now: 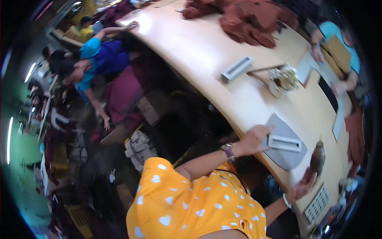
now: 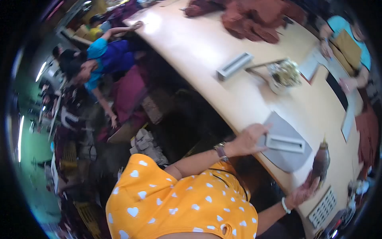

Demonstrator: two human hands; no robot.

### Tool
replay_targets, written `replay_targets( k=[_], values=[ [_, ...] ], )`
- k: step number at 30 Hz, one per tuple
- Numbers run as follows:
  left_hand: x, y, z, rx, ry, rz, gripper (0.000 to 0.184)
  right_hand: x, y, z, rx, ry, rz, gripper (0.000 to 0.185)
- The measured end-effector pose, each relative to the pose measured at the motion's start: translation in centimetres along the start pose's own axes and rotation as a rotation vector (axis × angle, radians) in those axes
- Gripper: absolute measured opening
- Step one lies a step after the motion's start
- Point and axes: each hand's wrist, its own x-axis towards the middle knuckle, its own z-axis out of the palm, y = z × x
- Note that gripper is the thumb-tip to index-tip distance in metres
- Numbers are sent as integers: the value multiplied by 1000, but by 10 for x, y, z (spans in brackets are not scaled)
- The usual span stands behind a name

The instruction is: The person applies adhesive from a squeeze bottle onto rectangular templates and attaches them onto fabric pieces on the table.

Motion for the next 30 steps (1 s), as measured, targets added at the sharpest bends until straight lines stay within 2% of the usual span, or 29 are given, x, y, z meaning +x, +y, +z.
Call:
replay_targets(
  k=[2,3,5,8,12,16,30],
  values=[
    [2,2,-4,-7,13,15,77,-5,-12,-20,257,39,127,46],
    [5,5,-7,16,16,24,77,0,-22,0,405,152,229,46],
    [7,9,-11,-7,-56,-60,77,4,-12,-23,461,240,239,42],
    [9,13,-11,30,-60,-60,79,-9,-35,17,195,307,61,36],
    [13,17,-9,3,-35,-36,78,-15,-43,40,-106,327,-43,26],
    [13,18,-11,17,-34,-19,78,-12,-45,52,-192,366,-55,27],
    [14,18,-12,13,-58,-21,78,-9,-36,53,-388,229,-64,36]
  ],
)
